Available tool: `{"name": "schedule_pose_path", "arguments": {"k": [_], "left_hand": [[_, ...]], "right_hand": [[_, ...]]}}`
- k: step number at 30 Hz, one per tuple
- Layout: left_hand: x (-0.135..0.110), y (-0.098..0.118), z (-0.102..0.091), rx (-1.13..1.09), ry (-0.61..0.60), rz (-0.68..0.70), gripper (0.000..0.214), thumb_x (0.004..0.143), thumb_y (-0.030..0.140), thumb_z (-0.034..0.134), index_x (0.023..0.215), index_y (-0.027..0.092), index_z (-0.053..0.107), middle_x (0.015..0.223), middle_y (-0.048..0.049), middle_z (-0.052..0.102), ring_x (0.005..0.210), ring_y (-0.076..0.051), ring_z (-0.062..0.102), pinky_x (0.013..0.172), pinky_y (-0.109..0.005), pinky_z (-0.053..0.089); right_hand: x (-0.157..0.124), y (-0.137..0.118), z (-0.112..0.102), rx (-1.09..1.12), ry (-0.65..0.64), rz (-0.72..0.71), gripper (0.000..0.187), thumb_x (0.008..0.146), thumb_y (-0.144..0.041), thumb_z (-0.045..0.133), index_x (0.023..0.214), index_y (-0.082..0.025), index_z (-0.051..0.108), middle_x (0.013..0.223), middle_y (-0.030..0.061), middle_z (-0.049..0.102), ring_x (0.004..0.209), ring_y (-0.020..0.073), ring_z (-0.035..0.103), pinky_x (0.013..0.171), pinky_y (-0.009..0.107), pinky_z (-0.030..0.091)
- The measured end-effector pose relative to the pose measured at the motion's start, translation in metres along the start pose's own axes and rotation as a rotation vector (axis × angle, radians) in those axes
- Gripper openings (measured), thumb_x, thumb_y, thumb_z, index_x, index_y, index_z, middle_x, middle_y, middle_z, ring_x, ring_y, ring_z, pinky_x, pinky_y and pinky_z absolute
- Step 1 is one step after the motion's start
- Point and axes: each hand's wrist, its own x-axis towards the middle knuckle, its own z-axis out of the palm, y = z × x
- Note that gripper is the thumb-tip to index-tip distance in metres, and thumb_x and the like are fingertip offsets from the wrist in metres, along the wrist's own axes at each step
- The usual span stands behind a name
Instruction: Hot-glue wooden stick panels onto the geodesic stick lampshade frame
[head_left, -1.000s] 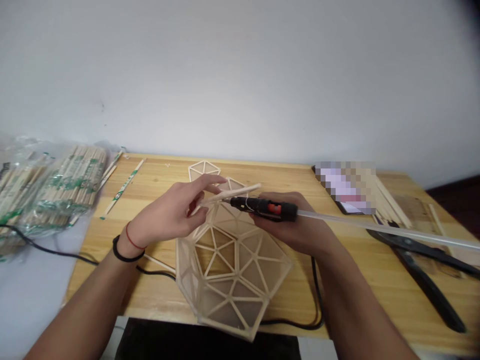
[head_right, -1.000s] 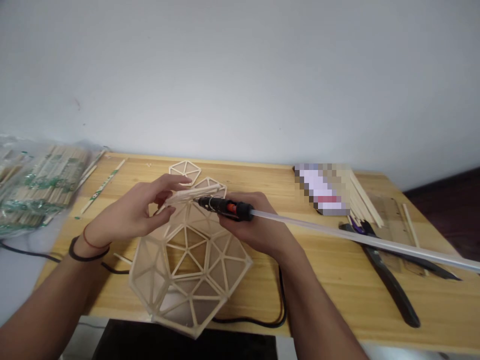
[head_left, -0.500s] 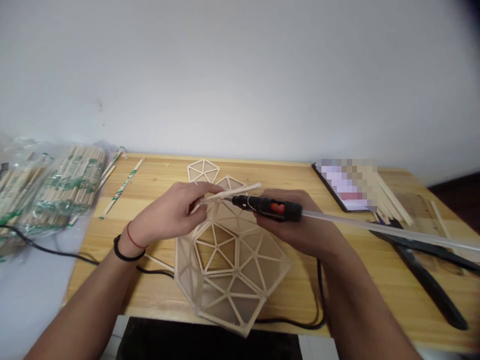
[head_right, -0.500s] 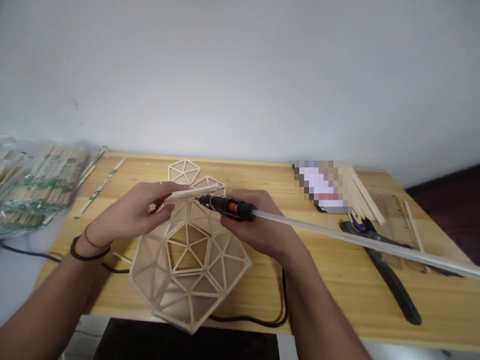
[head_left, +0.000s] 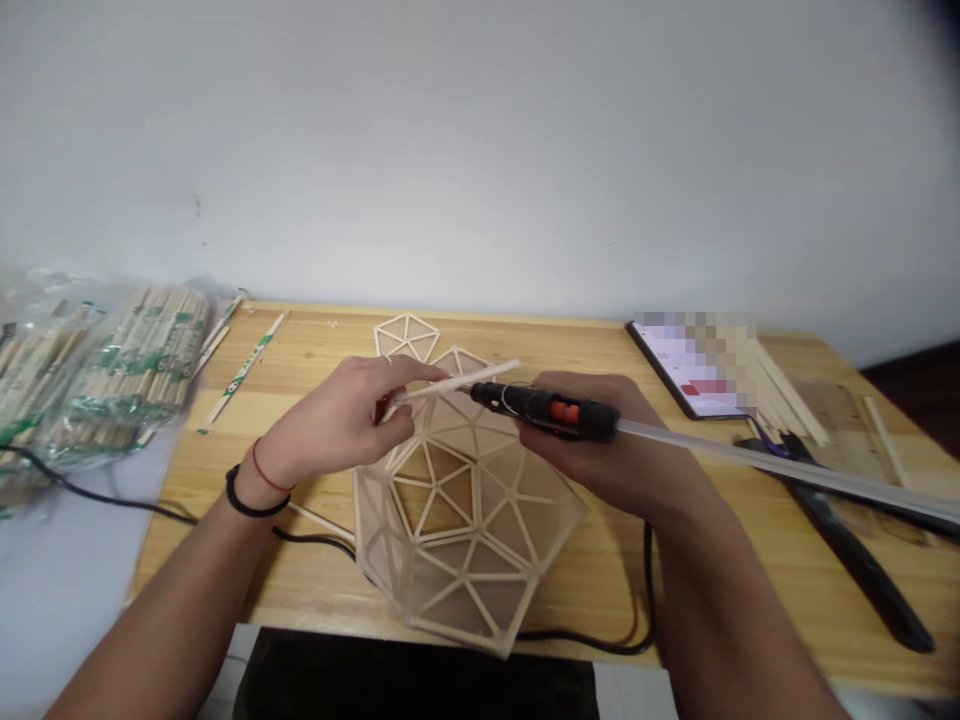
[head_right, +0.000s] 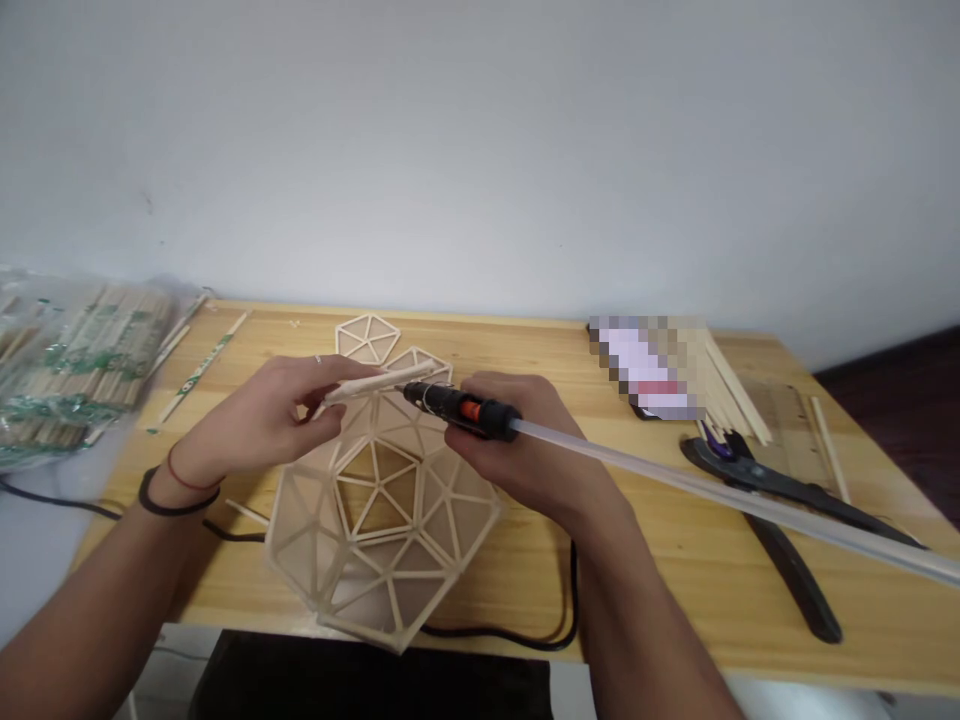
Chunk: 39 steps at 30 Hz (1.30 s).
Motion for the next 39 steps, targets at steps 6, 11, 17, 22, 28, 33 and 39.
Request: {"name": "schedule_pose_path", "arguments": {"k": [6, 11, 17, 22, 28, 33, 39], "left_hand": [[-0.001, 0.000, -0.001, 0.004, -0.019, -0.026, 0.054, 0.078, 0.006, 0.054, 0.128, 0.017, 0.067, 0.083, 0.0005, 0.071, 0.062, -0.011, 0.056, 0.062, -0.024, 0.042], [0.000, 0.000, -0.002, -0.005, 0.018, -0.010, 0.050, 0.077, 0.006, 0.054, 0.123, 0.017, 0.070, 0.083, 0.0007, 0.072, 0.060, -0.011, 0.055, 0.059, -0.023, 0.041], [-0.001, 0.000, -0.003, -0.019, 0.018, -0.003, 0.051, 0.077, 0.006, 0.053, 0.123, 0.019, 0.070, 0.077, 0.0017, 0.072, 0.057, -0.010, 0.054, 0.057, -0.023, 0.041], [0.001, 0.001, -0.004, -0.017, 0.047, 0.012, 0.049, 0.077, 0.006, 0.054, 0.121, 0.019, 0.071, 0.077, 0.0021, 0.071, 0.056, -0.009, 0.053, 0.056, -0.022, 0.039], [0.001, 0.003, -0.005, -0.056, 0.053, -0.015, 0.045, 0.078, 0.007, 0.055, 0.119, 0.017, 0.072, 0.080, 0.0011, 0.072, 0.053, -0.008, 0.048, 0.053, -0.021, 0.037], [0.000, 0.004, -0.005, -0.063, 0.063, -0.010, 0.046, 0.077, 0.006, 0.055, 0.118, 0.018, 0.072, 0.080, 0.0018, 0.072, 0.054, -0.008, 0.049, 0.052, -0.021, 0.037], [0.000, 0.004, -0.005, -0.048, 0.067, -0.001, 0.045, 0.076, 0.005, 0.055, 0.116, 0.018, 0.073, 0.078, 0.0024, 0.071, 0.054, -0.008, 0.050, 0.053, -0.021, 0.038]], "right_hand": [[-0.001, -0.002, -0.003, 0.005, 0.002, 0.025, 0.012, 0.074, -0.020, 0.063, 0.064, -0.020, 0.057, 0.060, -0.0026, 0.055, 0.056, 0.0131, 0.048, 0.053, 0.027, 0.032], [-0.001, -0.003, -0.007, 0.005, 0.007, 0.043, 0.017, 0.073, -0.020, 0.062, 0.059, -0.022, 0.052, 0.056, -0.0039, 0.051, 0.054, 0.0125, 0.045, 0.052, 0.027, 0.033], [-0.003, -0.005, -0.010, 0.018, 0.008, 0.069, 0.015, 0.073, -0.021, 0.063, 0.061, -0.021, 0.055, 0.058, -0.0028, 0.054, 0.055, 0.0129, 0.046, 0.051, 0.026, 0.035], [-0.004, -0.004, -0.016, 0.015, 0.014, 0.103, 0.019, 0.073, -0.022, 0.062, 0.057, -0.021, 0.050, 0.052, -0.0040, 0.047, 0.051, 0.0114, 0.041, 0.046, 0.024, 0.032], [-0.007, 0.000, -0.020, 0.025, 0.003, 0.130, 0.016, 0.072, -0.024, 0.062, 0.059, -0.021, 0.053, 0.053, -0.0042, 0.047, 0.051, 0.0113, 0.041, 0.045, 0.024, 0.031], [-0.007, 0.000, -0.022, 0.047, 0.001, 0.151, 0.022, 0.073, -0.024, 0.064, 0.057, -0.022, 0.049, 0.052, -0.0045, 0.045, 0.049, 0.0106, 0.039, 0.044, 0.025, 0.029], [-0.009, 0.006, -0.027, 0.055, -0.007, 0.169, 0.022, 0.075, -0.025, 0.067, 0.059, -0.021, 0.052, 0.053, -0.0035, 0.048, 0.050, 0.0111, 0.041, 0.043, 0.024, 0.031]]}}
